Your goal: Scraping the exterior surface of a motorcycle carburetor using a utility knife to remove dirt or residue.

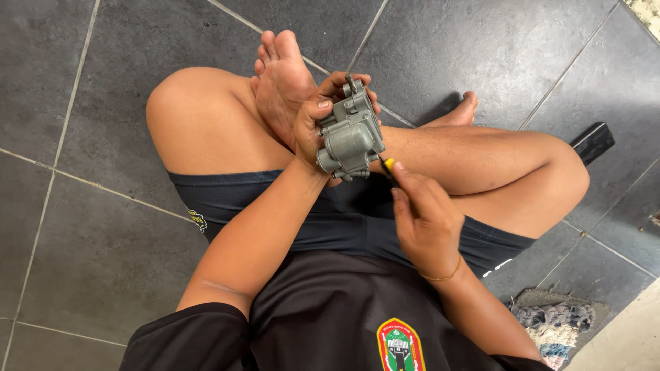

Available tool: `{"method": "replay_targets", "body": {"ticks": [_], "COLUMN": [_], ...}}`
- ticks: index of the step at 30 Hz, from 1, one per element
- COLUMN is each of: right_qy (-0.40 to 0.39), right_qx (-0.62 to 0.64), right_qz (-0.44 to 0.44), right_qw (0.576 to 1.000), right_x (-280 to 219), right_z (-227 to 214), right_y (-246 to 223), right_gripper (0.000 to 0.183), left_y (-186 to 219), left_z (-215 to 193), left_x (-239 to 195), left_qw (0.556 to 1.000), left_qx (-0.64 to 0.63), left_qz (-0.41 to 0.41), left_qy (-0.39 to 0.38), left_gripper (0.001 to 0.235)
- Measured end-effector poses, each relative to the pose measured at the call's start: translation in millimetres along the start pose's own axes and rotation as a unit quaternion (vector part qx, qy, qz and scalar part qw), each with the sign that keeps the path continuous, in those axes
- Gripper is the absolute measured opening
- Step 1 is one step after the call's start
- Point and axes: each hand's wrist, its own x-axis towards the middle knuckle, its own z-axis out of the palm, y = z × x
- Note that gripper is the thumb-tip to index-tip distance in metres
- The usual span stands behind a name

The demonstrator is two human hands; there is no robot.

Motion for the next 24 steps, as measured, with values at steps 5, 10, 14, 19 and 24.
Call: {"method": "replay_targets", "body": {"ticks": [5, 10, 14, 19, 24], "right_qy": [0.011, 0.003, -0.005, -0.02, -0.001], "right_qx": [-0.053, 0.018, 0.03, 0.178, 0.039], "right_qz": [-0.03, 0.014, 0.014, 0.104, 0.025], "right_qw": [0.998, 1.0, 0.999, 0.978, 0.999], "right_x": [0, 0, -2, -13, -10], "right_z": [-5, -9, -3, 5, 6], "right_y": [3, 3, 6, 23, 12], "right_gripper": [0.024, 0.026, 0.027, 0.035, 0.028], "left_y": [-2, 0, 0, 1, -3], "left_z": [4, 9, 11, 8, 2], "left_x": [-2, -1, -2, -1, -4], "left_qw": [1.0, 1.0, 1.0, 1.0, 0.999], "left_qx": [0.007, 0.02, 0.021, 0.016, 0.023], "left_qz": [0.008, 0.007, 0.011, 0.005, 0.007], "left_qy": [0.004, 0.007, 0.013, 0.012, 0.021], "left_gripper": [0.056, 0.055, 0.055, 0.058, 0.06]}}
